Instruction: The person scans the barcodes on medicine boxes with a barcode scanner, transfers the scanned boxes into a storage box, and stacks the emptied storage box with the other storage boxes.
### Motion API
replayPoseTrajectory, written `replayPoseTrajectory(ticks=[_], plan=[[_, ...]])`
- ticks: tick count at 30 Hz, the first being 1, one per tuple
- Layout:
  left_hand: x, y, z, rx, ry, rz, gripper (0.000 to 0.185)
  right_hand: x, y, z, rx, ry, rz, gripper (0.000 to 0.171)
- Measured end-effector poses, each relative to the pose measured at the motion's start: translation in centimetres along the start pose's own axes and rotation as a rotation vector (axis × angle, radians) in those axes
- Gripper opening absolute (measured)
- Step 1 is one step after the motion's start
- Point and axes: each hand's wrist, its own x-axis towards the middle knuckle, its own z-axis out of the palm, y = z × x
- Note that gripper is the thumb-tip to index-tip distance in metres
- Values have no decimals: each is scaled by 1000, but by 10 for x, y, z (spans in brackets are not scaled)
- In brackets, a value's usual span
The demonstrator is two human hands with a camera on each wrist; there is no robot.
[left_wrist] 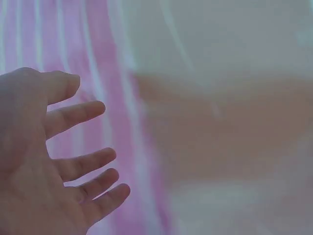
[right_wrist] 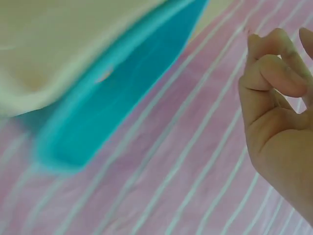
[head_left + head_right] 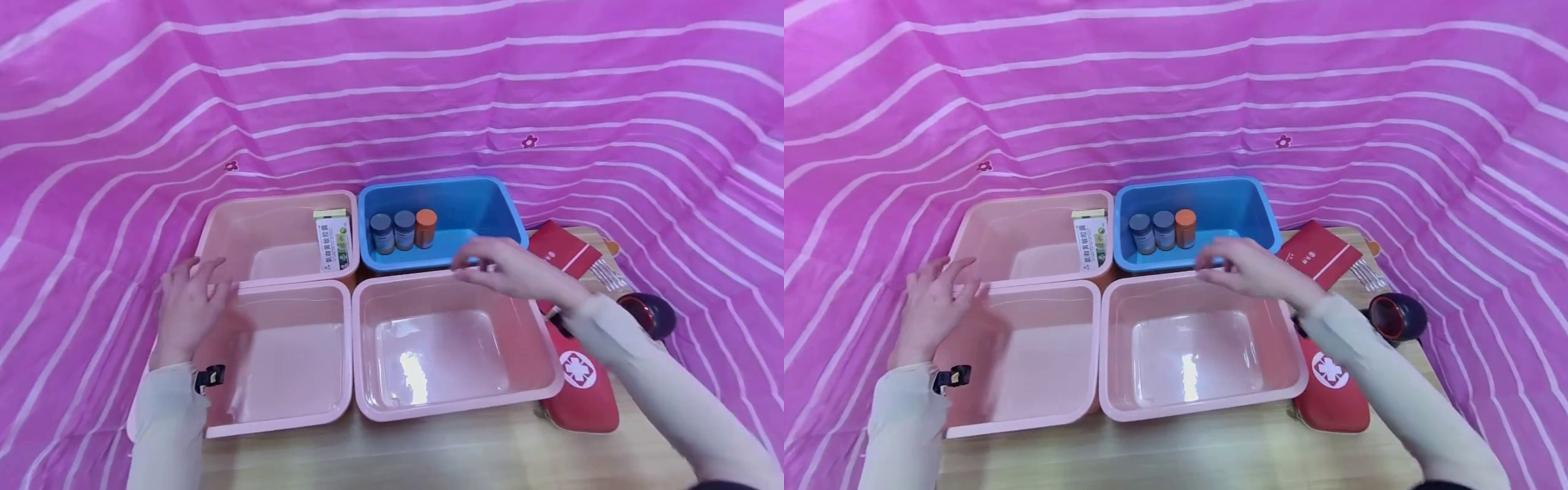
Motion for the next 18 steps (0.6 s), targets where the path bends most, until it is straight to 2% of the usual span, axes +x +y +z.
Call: replayPoseTrajectory(ticks=[2, 4, 8, 11, 13, 16, 18], plan=[[2, 28, 3, -3, -35, 102, 40, -46, 9, 2, -27, 49, 84, 28], [1, 57, 7, -42, -134, 220, 39, -85, 17, 8, -72, 86, 163, 31], [-9, 106, 20, -153, -450, 373, 33, -140, 24, 25, -226, 129, 251, 40], [-15, 129, 34, -186, -676, 398, 33, -160, 28, 35, -285, 151, 264, 46], [-18, 138, 41, -176, -776, 387, 36, -165, 33, 39, -269, 157, 258, 47], [-22, 146, 50, -140, -841, 375, 41, -166, 43, 39, -167, 134, 278, 50], [-25, 149, 54, -119, -843, 360, 44, -164, 51, 36, -84, 97, 296, 50]])
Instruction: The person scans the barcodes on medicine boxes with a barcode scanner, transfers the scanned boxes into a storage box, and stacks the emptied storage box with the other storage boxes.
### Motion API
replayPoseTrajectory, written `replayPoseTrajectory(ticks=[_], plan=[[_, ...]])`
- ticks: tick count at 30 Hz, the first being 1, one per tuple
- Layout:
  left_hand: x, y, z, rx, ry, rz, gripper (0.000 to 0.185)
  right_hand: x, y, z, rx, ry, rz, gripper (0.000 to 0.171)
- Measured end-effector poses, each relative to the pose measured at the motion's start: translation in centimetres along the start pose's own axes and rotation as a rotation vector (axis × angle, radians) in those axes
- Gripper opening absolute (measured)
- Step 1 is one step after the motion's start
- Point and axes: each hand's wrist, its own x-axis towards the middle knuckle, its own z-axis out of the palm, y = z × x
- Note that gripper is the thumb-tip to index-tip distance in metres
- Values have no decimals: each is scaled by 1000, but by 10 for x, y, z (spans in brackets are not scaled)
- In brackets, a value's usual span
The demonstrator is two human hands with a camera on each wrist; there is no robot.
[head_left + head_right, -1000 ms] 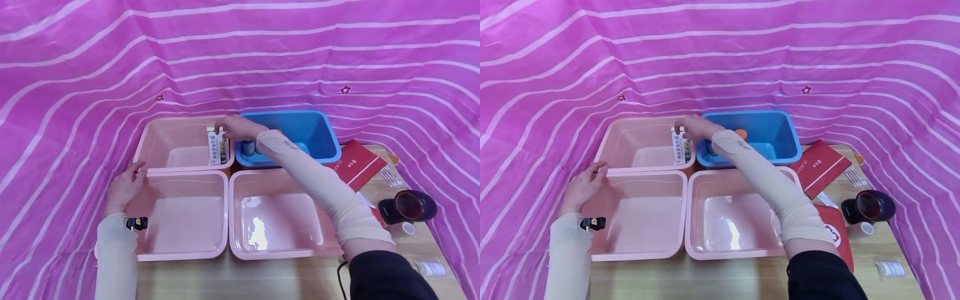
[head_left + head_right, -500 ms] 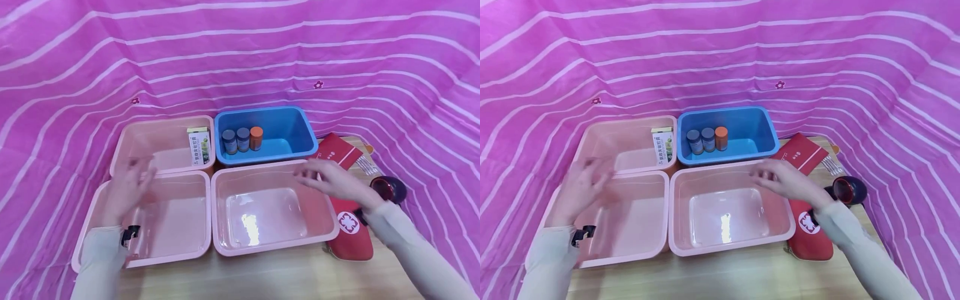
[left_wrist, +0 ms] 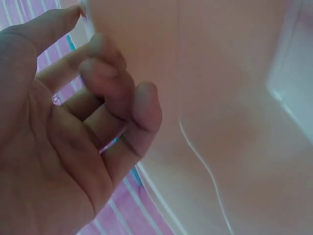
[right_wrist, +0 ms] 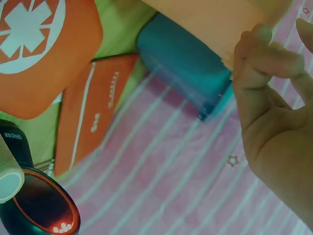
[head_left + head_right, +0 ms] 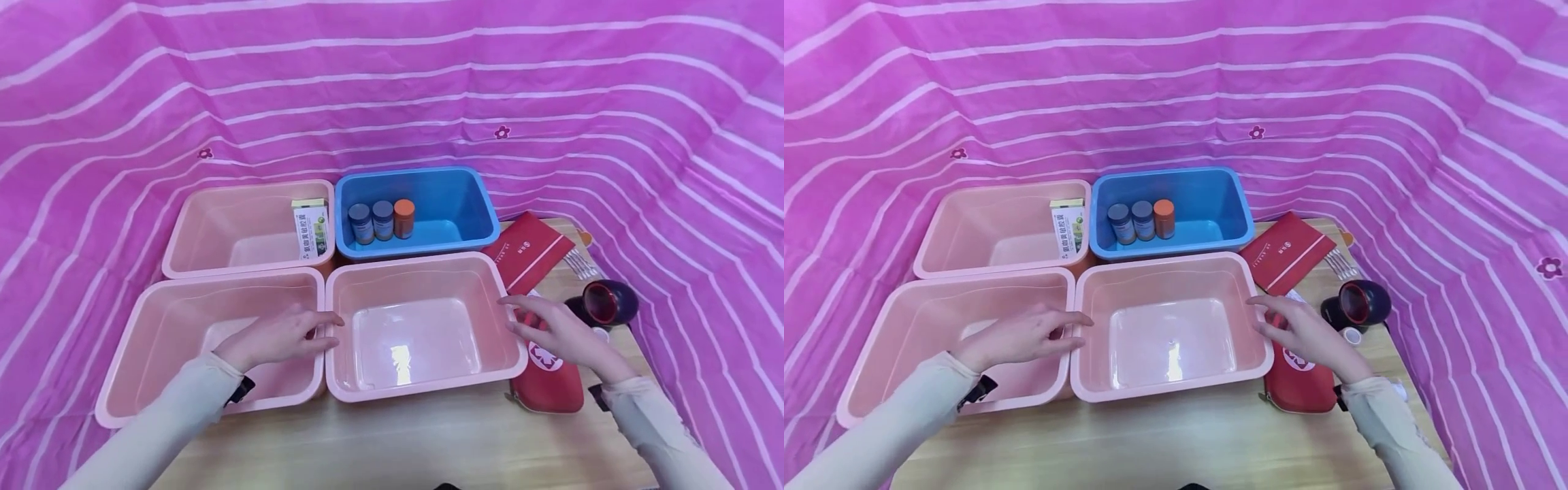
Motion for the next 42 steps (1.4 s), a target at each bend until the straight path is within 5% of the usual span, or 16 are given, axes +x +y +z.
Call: replayPoseTrajectory(ticks=[9, 16, 23, 27, 35, 37, 42], plan=[[5, 3, 6, 166, 94, -75, 51, 34, 14, 7, 157, -110, 101, 45], [11, 6, 6, 262, 118, -68, 42, 32, 7, 13, 176, -21, 129, 34], [0, 24, -2, 253, 146, -78, 33, 11, -27, -13, 88, 90, 137, 22], [-19, 44, -21, 210, 263, -50, 29, -4, -53, -40, 58, 203, 40, 23], [-77, 64, -70, 344, 602, 199, 32, -12, -113, -85, 90, 309, -126, 36], [-94, 62, -83, 388, 635, 178, 38, -4, -127, -87, 92, 303, -172, 35], [-139, 44, -109, 387, 624, -21, 46, 31, -159, -75, 105, 225, -226, 24]])
